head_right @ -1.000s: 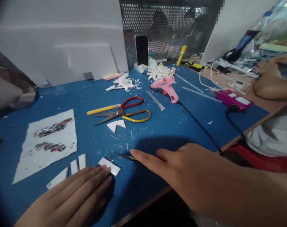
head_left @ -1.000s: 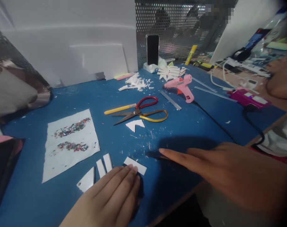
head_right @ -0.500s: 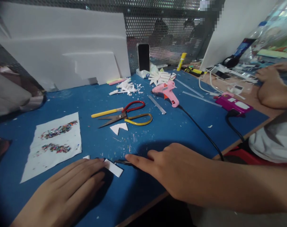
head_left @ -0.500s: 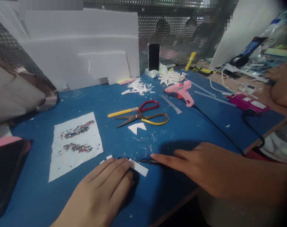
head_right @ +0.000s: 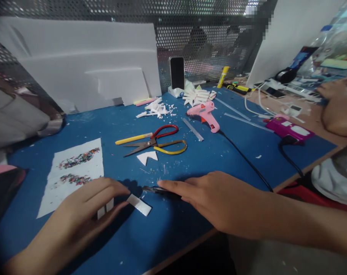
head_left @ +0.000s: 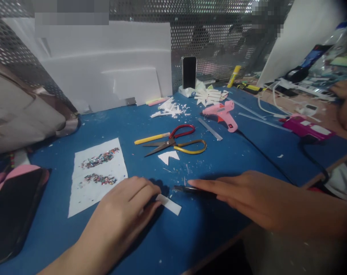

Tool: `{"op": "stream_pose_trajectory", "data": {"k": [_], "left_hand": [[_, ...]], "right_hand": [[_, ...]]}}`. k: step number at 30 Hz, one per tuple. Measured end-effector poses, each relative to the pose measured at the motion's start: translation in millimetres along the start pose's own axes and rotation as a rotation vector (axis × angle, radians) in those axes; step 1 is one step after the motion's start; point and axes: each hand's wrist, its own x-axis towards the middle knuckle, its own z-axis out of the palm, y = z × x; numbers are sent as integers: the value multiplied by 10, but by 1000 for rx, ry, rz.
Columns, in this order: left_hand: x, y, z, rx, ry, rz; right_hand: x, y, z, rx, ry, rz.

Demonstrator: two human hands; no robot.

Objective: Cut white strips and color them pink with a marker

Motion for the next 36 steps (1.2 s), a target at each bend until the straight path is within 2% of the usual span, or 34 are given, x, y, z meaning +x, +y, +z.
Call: {"op": "stream_pose_trajectory", "data": {"k": [3, 9, 18, 25, 33, 36], "left_hand": [[96, -76, 28, -38, -80, -55], [369, -116, 79, -98, -261, -67], [532, -104, 70, -143, -374, -94], [472, -98, 101, -195, -370, -122], [439, -109, 65, -219, -382, -73], [458, -140, 39, -231, -394, -49]], "right_hand": [[17, 11, -13, 80, -62, 15], [34, 74, -32, 124, -35, 78], [-68, 169, -26, 172, 37, 141], [-69, 178, -21, 162, 24, 145], [-48, 230, 19, 186, 84, 82], [-60, 246, 41, 196, 68, 85]]}}
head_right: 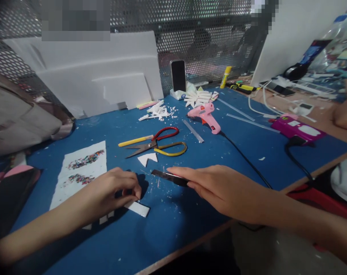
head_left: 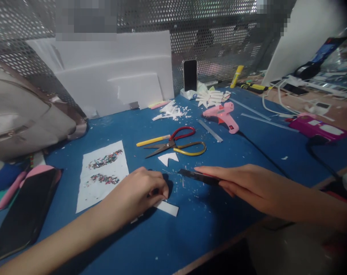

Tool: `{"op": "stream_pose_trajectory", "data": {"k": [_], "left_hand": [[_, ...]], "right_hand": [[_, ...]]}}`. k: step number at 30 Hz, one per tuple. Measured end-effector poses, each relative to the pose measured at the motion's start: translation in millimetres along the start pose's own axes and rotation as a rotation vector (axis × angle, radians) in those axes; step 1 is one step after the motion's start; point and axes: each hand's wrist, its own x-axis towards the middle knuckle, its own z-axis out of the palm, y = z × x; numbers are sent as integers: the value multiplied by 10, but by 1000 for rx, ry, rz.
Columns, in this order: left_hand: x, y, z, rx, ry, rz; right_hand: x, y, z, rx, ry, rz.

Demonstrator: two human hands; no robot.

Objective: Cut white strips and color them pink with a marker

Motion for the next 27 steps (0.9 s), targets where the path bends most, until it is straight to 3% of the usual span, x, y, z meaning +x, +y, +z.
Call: {"op": "stream_pose_trajectory", "data": {"k": [7, 13, 17, 21, 24, 27], "left_hand": [[80, 40, -50, 26, -48, 81], [6, 111, -5, 121, -48, 125], [47, 51, -169, 153, 19, 83], [359, -192, -575, 216, 177, -21], [773, -463, -837, 279, 306, -91], [1219, -724, -974, 282, 384, -107]], "right_hand": [[17, -7, -15, 1, -9, 19], [79, 39, -49, 72, -14, 82], [135, 113, -49, 242, -57, 163], [240, 153, -39, 372, -83, 211], [314, 178, -30, 412, -95, 194], [332, 228, -16, 461, -114, 141]]}}
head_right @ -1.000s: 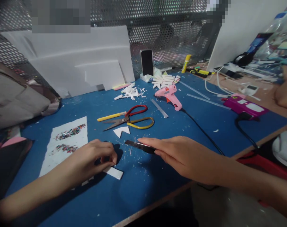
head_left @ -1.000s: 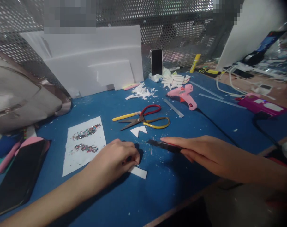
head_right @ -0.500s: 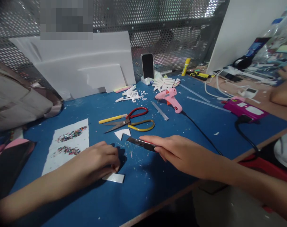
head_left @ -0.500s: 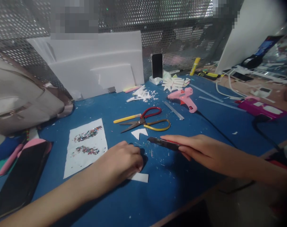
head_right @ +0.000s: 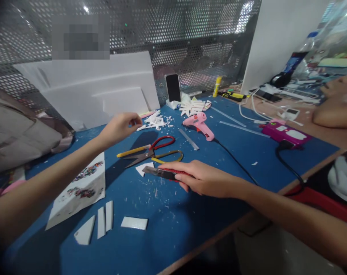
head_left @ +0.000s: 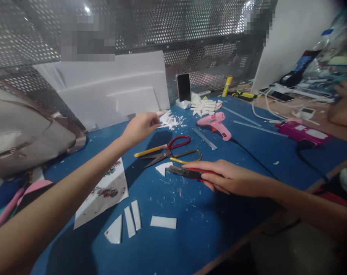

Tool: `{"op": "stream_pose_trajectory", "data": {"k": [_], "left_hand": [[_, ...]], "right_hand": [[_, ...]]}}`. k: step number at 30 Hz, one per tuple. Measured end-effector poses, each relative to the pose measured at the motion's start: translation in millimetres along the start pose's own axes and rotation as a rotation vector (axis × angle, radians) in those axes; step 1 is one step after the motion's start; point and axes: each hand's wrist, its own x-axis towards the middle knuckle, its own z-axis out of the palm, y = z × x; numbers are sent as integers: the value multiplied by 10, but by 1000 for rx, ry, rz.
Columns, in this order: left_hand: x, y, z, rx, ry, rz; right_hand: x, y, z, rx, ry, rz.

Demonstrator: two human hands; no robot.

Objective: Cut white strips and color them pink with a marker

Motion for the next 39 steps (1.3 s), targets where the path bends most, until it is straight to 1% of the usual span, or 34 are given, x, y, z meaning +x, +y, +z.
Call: {"op": "stream_pose_trajectory", "data": {"k": [2, 4, 5, 7, 9, 10, 12, 15, 17, 20, 22, 24, 28, 31, 33, 35, 37, 39], "left_hand": [[237, -99, 84, -38, 27, 13], [376, -163, 143, -101, 55, 24], [404, -183, 163, -141, 62, 26], [376, -194, 193, -231, 50, 14], [242, -161, 223, -339, -16, -22], [144, -125, 241, -400, -74, -43], [-91, -11, 279, -535, -220, -76], [-435, 234, 314, -728, -444, -100], [-591, 401, 314, -831, -524, -116], [-681, 557, 302, -907, -569, -173], [-673, 576, 304, -915, -571, -226], [-643, 541, 316, -906, -568, -268], [-568, 402, 324, -863, -561, -294], [-469, 245, 296, -795, -515, -288], [-352, 101, 277, -725, -456, -281], [-187, -58, 264, -638, -376, -268], [10, -195, 257, -539, -273, -258], [199, -279, 252, -451, -157, -235]], "right_hand": [[-9, 55, -5, 77, -13, -6], [-21, 116, -5, 156, 28, 6], [-24, 142, -3, 185, 62, 13], [-20, 174, 2, 230, 130, 15], [-7, 173, 8, 271, 186, 4], [-1, 162, 12, 290, 204, -3], [7, 132, 20, 320, 228, -7], [0, 101, 38, 319, 240, -6], [-11, 101, 52, 301, 240, -6], [-22, 112, 70, 270, 230, 11], [-24, 112, 78, 253, 226, 20], [-25, 106, 82, 238, 224, 22], [-31, 107, 81, 203, 236, 24], [-34, 125, 78, 194, 245, 29], [-32, 129, 75, 187, 242, 33], [-26, 124, 70, 175, 236, 29], [-18, 114, 62, 161, 241, 19], [-11, 113, 54, 141, 251, 10]]}}
